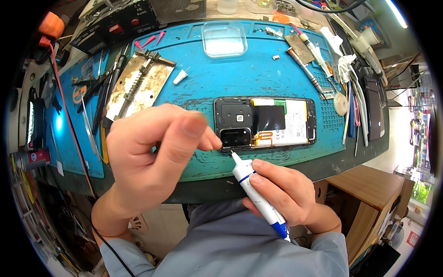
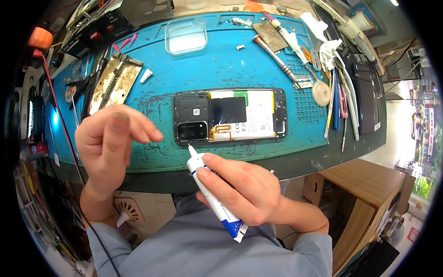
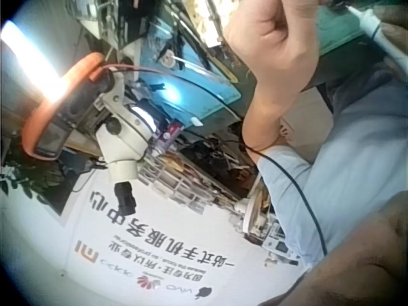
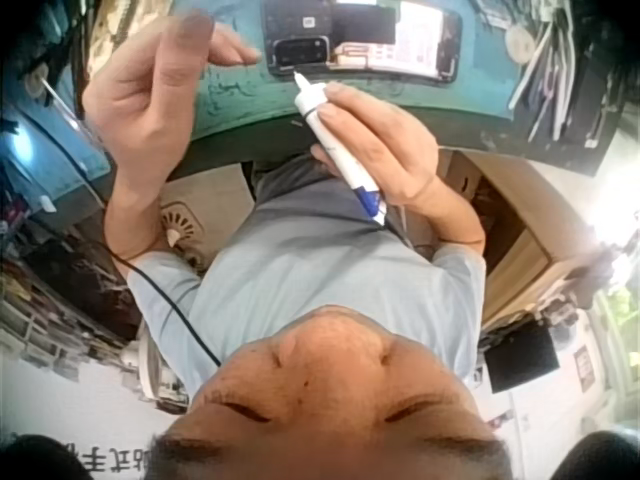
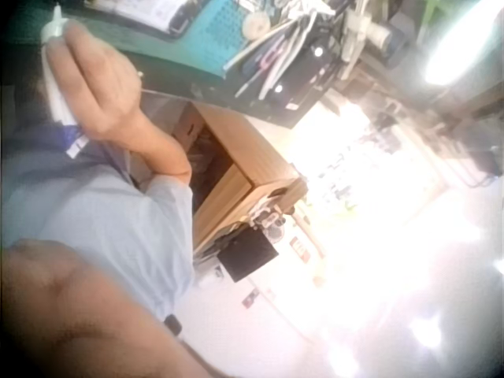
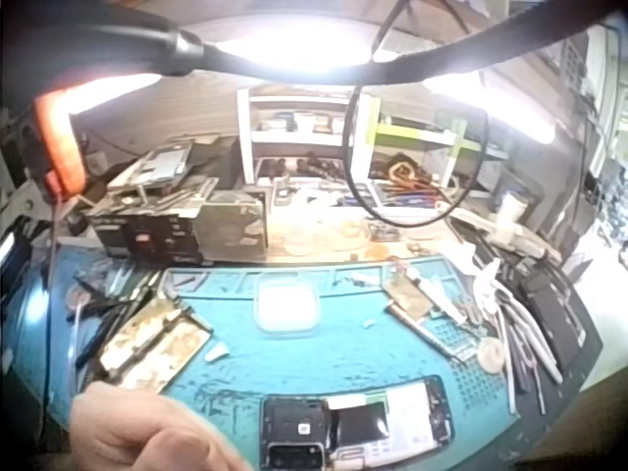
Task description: The person uses a screwdriver to remove screws from a disassembled smartphone on a blue workbench. They then use tweezers to manipulate internal components and apply adhesive from a tube to the device's frame.
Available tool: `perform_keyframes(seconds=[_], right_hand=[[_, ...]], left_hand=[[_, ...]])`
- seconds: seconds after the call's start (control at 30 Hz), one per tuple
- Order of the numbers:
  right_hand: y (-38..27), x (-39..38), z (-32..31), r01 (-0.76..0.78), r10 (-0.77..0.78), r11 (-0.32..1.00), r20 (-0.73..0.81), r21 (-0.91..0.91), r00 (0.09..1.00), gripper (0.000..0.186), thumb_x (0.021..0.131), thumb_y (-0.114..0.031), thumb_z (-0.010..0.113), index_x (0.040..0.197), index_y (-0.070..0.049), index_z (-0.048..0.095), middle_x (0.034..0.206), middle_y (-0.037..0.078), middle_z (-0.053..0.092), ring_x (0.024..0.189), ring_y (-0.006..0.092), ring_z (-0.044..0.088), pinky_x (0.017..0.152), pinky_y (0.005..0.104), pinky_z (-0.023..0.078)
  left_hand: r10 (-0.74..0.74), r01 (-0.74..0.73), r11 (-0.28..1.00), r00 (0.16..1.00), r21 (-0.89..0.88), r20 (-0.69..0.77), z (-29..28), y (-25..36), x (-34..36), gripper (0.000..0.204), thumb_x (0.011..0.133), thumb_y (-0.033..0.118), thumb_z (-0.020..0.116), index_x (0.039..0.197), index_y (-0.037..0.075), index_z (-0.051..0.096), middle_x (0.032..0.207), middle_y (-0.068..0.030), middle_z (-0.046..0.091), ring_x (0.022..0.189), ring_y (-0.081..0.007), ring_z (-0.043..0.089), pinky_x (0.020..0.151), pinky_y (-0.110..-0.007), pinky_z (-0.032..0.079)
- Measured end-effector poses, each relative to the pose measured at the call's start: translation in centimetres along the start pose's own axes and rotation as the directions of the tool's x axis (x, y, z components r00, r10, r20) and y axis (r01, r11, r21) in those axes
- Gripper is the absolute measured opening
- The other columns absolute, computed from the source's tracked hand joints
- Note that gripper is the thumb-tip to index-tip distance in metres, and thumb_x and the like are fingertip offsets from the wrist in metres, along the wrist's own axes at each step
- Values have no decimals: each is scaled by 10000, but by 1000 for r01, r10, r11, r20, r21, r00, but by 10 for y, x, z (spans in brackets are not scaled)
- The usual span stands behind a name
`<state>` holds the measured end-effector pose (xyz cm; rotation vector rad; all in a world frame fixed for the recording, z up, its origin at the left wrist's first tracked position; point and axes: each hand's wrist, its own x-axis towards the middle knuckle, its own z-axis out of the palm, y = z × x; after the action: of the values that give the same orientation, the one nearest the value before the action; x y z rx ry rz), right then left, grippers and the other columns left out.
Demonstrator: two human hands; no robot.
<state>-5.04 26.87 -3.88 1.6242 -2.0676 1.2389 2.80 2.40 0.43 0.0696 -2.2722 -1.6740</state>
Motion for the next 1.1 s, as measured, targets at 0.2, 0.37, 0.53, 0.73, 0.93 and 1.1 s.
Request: perform_keyframes(seconds=[0.2, 0.37, 0.53, 0.73, 0.93, 1.1], right_hand=[[1, -1, -1, -9, 9, 1000, -19, -12, 1000, 345, 876, -186, 848, 1144, 18, 769, 1085, 203, 769, 799, 242, 766, 640, 302, 611], [-2, 3, -13, -28, 31, 998, 53, -56, 998, 337, 899, -226, 827, 1151, -8, 772, 1095, 179, 779, 892, 224, 765, 856, 375, 602], [-3, 0, -13, -45, 49, 997, 53, -67, 997, 341, 909, -248, 818, 1161, -23, 773, 1090, 161, 786, 938, 214, 767, 953, 397, 576], [-2, -1, -12, -45, 48, 997, 40, -67, 998, 340, 909, -243, 819, 1161, -20, 772, 1083, 165, 784, 966, 225, 772, 951, 397, 591], [-2, -1, -14, -52, 54, 996, 40, -66, 998, 337, 911, -236, 817, 1161, -14, 771, 1082, 169, 783, 973, 237, 774, 959, 411, 599], [0, -4, -16, -59, 62, 995, 30, -80, 998, 339, 911, -241, 817, 1157, -12, 772, 1079, 172, 782, 977, 240, 774, 966, 419, 599]], left_hand=[[-22, 7, 988, 995, 155, 96, 6, -4, 5, 279, 1059, 164, 650, 890, -28, 760, 844, -137, 781, 698, -166, 720, 621, -280, 532], [30, -48, 976, 996, 211, 88, 12, -10, 4, 157, 981, 146, 762, 948, -3, 797, 752, -109, 746, 594, -185, 685, 544, -296, 510], [1, -20, 979, 996, 203, 91, 13, -7, 6, 160, 984, 148, 755, 947, -2, 796, 781, -111, 759, 644, -205, 724, 578, -303, 538], [-7, -13, 975, 996, 224, 89, 13, -7, 6, 169, 991, 147, 743, 932, -4, 793, 773, -109, 758, 651, -210, 729, 587, -303, 543], [-40, 14, 965, 995, 264, 91, 12, -4, 7, 217, 1020, 152, 699, 910, -12, 788, 815, -106, 777, 664, -179, 717, 597, -289, 532], [-41, 19, 965, 996, 262, 77, 13, -3, 8, 171, 1001, 127, 719, 926, -4, 798, 773, -101, 763, 665, -203, 737, 601, -303, 550]])
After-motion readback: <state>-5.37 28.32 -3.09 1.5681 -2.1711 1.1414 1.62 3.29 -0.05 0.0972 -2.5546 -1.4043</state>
